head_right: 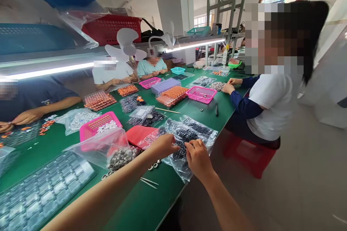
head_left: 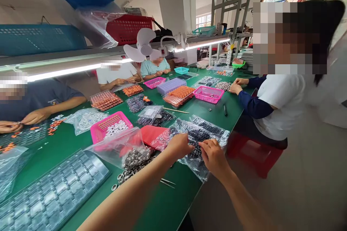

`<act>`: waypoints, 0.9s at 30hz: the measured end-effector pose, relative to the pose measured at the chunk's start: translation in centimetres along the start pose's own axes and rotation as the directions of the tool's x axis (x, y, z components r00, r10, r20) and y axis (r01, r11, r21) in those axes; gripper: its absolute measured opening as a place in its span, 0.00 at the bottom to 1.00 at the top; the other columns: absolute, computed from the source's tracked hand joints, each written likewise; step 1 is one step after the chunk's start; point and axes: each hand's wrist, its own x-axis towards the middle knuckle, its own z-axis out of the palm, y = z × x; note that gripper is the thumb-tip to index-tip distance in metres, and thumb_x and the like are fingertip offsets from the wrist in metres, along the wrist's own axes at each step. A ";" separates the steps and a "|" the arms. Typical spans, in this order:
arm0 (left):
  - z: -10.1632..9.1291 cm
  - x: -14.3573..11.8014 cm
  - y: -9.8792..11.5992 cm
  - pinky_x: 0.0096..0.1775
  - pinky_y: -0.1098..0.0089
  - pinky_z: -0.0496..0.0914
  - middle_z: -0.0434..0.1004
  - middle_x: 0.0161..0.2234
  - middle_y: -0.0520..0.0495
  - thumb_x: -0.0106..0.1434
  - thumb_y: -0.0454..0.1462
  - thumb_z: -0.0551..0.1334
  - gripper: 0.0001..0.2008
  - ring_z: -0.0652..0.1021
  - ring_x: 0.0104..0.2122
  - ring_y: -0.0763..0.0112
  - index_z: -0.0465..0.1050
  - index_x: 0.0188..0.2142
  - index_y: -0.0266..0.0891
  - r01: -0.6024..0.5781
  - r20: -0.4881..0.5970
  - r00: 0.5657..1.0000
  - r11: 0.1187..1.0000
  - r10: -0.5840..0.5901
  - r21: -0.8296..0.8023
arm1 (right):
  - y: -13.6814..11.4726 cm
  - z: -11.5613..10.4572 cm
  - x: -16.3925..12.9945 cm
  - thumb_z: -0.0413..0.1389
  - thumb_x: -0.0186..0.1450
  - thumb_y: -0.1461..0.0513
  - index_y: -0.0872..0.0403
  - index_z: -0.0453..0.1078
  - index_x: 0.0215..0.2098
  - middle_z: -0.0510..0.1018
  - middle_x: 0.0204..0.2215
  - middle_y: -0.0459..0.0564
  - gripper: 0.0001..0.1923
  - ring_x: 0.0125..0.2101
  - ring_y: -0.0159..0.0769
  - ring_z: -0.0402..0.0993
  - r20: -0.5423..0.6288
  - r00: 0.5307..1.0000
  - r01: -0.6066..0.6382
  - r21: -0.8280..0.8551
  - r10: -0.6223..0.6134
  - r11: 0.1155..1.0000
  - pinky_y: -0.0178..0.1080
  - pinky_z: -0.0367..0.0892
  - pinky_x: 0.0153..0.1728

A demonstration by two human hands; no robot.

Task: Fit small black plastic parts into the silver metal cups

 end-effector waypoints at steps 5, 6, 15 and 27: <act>0.6 -0.5 -0.9 0.37 0.67 0.66 0.80 0.39 0.40 0.57 0.42 0.62 0.12 0.78 0.40 0.57 0.73 0.38 0.36 -0.035 0.000 0.999 0.999 0.035 -0.026 | -0.8 -0.4 0.1 0.52 0.66 0.67 0.53 0.72 0.48 0.74 0.39 0.53 0.14 0.41 0.43 0.66 0.003 1.000 -0.006 -0.093 0.007 0.996 0.45 0.68 0.44; 0.9 -0.5 -1.1 0.37 0.67 0.66 0.79 0.39 0.40 0.57 0.41 0.62 0.12 0.78 0.39 0.58 0.72 0.38 0.36 -0.043 -0.008 0.999 0.999 0.043 -0.031 | -0.8 -0.4 0.1 0.52 0.66 0.67 0.53 0.72 0.49 0.74 0.39 0.52 0.14 0.41 0.43 0.66 -0.004 1.000 -0.014 -0.110 0.014 0.994 0.45 0.68 0.44; 1.6 -0.3 -1.9 0.36 0.66 0.65 0.79 0.39 0.40 0.58 0.36 0.59 0.09 0.78 0.39 0.58 0.72 0.39 0.37 -0.097 -0.005 0.995 0.995 0.097 0.026 | -1.1 -0.6 0.1 0.51 0.66 0.69 0.53 0.72 0.48 0.73 0.39 0.52 0.14 0.42 0.43 0.65 0.014 0.999 -0.051 -0.025 0.052 0.998 0.46 0.66 0.45; 1.9 -0.4 -0.8 0.37 0.66 0.66 0.80 0.38 0.38 0.58 0.30 0.55 0.09 0.79 0.40 0.56 0.73 0.35 0.36 -0.077 -0.032 0.996 0.995 0.080 0.067 | -0.9 -0.6 0.0 0.53 0.66 0.69 0.53 0.72 0.46 0.74 0.38 0.52 0.13 0.42 0.42 0.66 0.026 0.999 -0.028 -0.050 0.030 0.998 0.45 0.65 0.46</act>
